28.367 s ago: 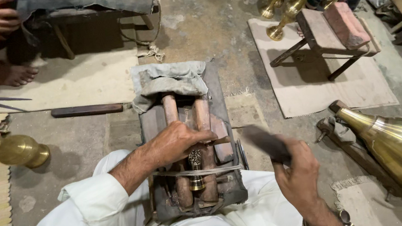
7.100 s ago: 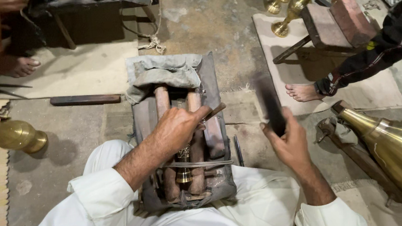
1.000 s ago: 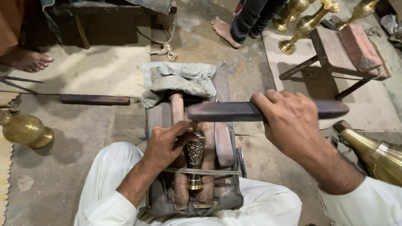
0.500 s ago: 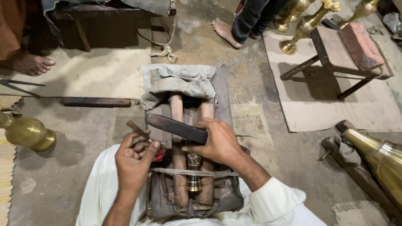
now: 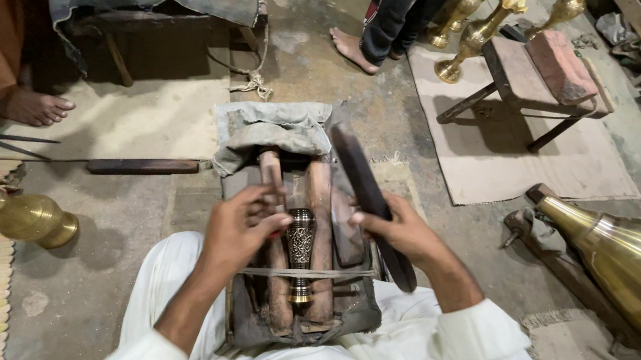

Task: The person holds a small brass object in a wooden jig and uses a hammer and chisel to engrave patterns onto its surface. They repeatedly strike the chisel while rotating the object to work on different sections.

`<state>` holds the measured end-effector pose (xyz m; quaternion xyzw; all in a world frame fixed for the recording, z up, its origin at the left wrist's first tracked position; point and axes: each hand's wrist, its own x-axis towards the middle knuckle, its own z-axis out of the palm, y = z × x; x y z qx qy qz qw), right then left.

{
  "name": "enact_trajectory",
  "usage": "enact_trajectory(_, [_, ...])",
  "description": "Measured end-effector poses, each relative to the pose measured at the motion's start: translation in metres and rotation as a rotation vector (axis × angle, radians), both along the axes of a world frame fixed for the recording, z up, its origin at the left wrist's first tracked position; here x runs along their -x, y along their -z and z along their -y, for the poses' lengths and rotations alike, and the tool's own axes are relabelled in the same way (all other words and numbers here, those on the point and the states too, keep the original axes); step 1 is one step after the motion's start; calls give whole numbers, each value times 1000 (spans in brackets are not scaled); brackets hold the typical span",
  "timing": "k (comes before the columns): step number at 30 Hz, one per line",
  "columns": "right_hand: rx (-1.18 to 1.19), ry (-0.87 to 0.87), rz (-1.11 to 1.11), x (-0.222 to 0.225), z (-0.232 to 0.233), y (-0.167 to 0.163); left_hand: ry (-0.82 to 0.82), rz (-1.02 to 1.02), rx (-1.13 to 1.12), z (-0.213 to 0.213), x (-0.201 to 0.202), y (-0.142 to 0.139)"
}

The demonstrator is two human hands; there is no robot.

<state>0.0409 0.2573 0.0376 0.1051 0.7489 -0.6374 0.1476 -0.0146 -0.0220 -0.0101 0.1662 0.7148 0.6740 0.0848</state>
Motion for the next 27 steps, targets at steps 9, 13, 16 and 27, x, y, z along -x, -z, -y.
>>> enact_trajectory(9, [-260, 43, -146, -46, -46, 14, 206, -604, 475, -50, 19, -33])
enact_trajectory(13, [-441, 174, -309, -51, -50, 13, 266, -526, 561, -54, 20, -34])
enact_trajectory(16, [-731, 323, -220, -53, -48, -3, 248, -608, 580, -55, 20, -34])
enact_trajectory(27, [-1154, 70, -468, -51, -48, -41, 259, -662, 570, -53, 18, -38])
